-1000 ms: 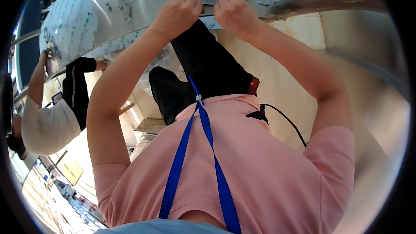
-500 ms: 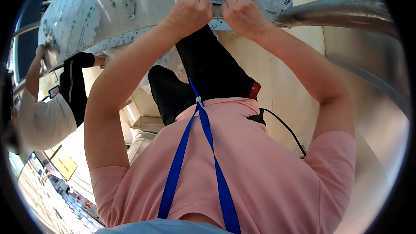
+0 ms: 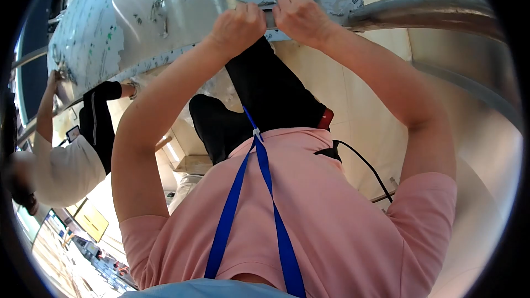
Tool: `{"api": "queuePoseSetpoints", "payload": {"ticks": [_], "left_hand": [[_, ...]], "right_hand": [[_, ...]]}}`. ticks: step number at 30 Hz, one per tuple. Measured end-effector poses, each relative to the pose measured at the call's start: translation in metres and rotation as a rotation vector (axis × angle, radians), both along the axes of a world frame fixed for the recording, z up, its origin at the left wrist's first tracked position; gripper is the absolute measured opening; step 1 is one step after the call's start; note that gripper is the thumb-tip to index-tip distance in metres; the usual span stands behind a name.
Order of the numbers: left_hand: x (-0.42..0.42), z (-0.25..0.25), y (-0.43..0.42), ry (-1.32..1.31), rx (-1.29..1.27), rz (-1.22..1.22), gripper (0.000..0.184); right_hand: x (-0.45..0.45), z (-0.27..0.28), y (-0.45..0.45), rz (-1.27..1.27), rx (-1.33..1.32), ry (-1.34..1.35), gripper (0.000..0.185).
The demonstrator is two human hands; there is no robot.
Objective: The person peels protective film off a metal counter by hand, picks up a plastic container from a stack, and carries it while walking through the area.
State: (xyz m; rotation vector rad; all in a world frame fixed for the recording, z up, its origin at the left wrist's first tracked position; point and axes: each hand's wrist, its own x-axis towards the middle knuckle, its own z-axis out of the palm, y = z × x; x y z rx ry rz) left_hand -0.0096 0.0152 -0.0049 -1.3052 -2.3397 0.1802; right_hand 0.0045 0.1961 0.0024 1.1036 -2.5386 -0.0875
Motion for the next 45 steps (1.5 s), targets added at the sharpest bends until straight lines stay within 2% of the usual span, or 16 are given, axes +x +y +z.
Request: {"api": "queuePoseSetpoints", "payload": {"ticks": [17, 20, 30, 33, 42, 45], "left_hand": [[0.003, 0.003, 0.007, 0.053, 0.006, 0.086, 0.005], [-0.003, 0.004, -0.010, 0.006, 0.120, 0.016, 0.004], [-0.018, 0.006, -0.038, 0.035, 0.030, -0.078, 0.004], [-0.018, 0.006, -0.037, -0.020, -0.107, -0.017, 0.003], [-0.031, 0.003, -0.040, -0.015, -0.075, -0.089, 0.004], [-0.039, 0.005, -0.041, 0.019, 0.001, -0.199, 0.005]], "right_hand": [[-0.015, -0.003, 0.007, 0.060, -0.033, 0.084, 0.004], [-0.010, 0.000, 0.002, 0.044, -0.017, 0.114, 0.003], [0.002, -0.007, -0.029, -0.018, -0.056, 0.084, 0.004], [0.001, -0.008, -0.030, -0.032, -0.071, 0.077, 0.004], [0.000, -0.006, -0.035, -0.044, -0.138, 0.053, 0.004], [0.000, -0.007, -0.037, -0.057, -0.104, 0.034, 0.007]]}}
